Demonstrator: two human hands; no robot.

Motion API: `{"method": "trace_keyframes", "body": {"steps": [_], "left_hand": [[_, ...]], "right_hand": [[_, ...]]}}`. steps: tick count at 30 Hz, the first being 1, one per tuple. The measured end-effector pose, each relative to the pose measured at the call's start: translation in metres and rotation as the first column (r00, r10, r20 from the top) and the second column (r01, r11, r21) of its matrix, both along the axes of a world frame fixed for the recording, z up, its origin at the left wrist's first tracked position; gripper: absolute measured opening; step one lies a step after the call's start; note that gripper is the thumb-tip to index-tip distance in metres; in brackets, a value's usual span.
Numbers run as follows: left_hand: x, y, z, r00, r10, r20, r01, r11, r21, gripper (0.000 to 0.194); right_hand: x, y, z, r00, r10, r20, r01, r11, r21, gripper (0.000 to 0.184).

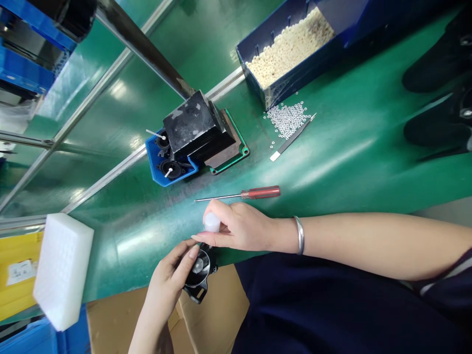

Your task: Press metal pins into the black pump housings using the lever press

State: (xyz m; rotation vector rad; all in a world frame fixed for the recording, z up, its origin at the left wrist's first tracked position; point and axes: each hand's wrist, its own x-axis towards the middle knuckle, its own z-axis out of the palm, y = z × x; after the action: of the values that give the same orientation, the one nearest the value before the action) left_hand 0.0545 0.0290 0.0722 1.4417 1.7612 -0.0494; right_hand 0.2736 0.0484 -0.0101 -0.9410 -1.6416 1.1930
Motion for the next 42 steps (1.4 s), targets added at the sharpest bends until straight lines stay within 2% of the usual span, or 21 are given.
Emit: {"method": "trace_keyframes", "body": {"steps": [21,32,36,42], "left_hand": [[0.0002,-0.0012,0.0001,0.998,0.050,0.033,-0.049,0.998,-0.038,0.057],[0.0025,0.0005,-0.0010,0.998,0.067,0.002,-0.067,0.997,-0.027,0.066],[0.0003,-0.0002,-0.0014,0.997,0.069,0.019,-0.068,0.997,-0.019,0.062],[-0.0041,-0.0039,-0.0019,0.992,0.099,0.076,-0.098,0.995,-0.020,0.054]], "right_hand": [[0.0011,-0.0002,0.0034,0.999,0.006,0.047,-0.009,0.998,0.060,0.036],[0.0013,0.0004,0.0022,1.000,-0.008,0.029,0.006,0.996,0.086,0.036],[0.0032,0.0019,0.0032,0.996,-0.031,-0.088,0.032,0.999,0.009,0.035],[0.0044,0.0067,0.0040,0.935,-0.111,-0.336,0.028,0.970,-0.243,0.034]]}}
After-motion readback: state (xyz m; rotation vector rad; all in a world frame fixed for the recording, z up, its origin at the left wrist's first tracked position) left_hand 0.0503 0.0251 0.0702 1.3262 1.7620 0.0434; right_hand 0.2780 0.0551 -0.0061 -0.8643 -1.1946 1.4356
